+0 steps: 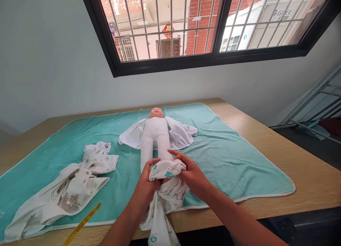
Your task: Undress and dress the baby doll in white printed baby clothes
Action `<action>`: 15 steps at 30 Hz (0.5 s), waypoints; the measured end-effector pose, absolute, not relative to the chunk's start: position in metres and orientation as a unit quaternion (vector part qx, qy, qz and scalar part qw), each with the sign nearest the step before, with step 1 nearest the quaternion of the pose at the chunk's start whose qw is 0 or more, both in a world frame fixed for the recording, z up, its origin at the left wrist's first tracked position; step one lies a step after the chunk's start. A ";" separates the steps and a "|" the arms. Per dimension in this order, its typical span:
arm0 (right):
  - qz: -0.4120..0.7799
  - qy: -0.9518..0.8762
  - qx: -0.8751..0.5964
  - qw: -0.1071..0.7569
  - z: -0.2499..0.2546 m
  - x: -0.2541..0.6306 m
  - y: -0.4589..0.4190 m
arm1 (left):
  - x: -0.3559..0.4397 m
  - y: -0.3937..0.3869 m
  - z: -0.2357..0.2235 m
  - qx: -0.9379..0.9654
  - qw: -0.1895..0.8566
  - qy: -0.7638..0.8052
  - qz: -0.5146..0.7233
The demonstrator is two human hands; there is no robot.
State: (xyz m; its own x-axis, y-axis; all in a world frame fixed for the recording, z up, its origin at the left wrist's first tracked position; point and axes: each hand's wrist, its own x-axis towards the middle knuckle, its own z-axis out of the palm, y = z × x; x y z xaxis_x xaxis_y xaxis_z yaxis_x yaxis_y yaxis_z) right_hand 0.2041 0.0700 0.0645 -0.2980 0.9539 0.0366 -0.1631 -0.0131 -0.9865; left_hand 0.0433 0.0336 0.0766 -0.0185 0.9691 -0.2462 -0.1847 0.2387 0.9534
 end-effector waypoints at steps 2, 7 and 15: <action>0.626 -0.531 -0.348 0.453 0.059 0.209 0.071 | 0.043 0.034 0.072 0.371 0.586 0.528 0.490; 0.609 -0.585 -0.310 0.437 0.050 0.216 0.072 | 0.041 0.042 0.047 0.428 0.590 0.490 0.478; 0.448 -0.714 -0.267 0.468 0.052 0.220 0.080 | 0.039 0.043 0.045 0.541 0.523 0.457 0.474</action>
State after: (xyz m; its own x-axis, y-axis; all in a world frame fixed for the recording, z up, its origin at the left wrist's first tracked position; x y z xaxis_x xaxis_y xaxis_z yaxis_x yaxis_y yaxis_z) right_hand 0.2196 0.0799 0.0518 -0.4190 0.8006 0.4284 -0.0371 0.4563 -0.8890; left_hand 0.0388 0.0433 0.0448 0.1326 0.9905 0.0354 -0.0011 -0.0356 0.9994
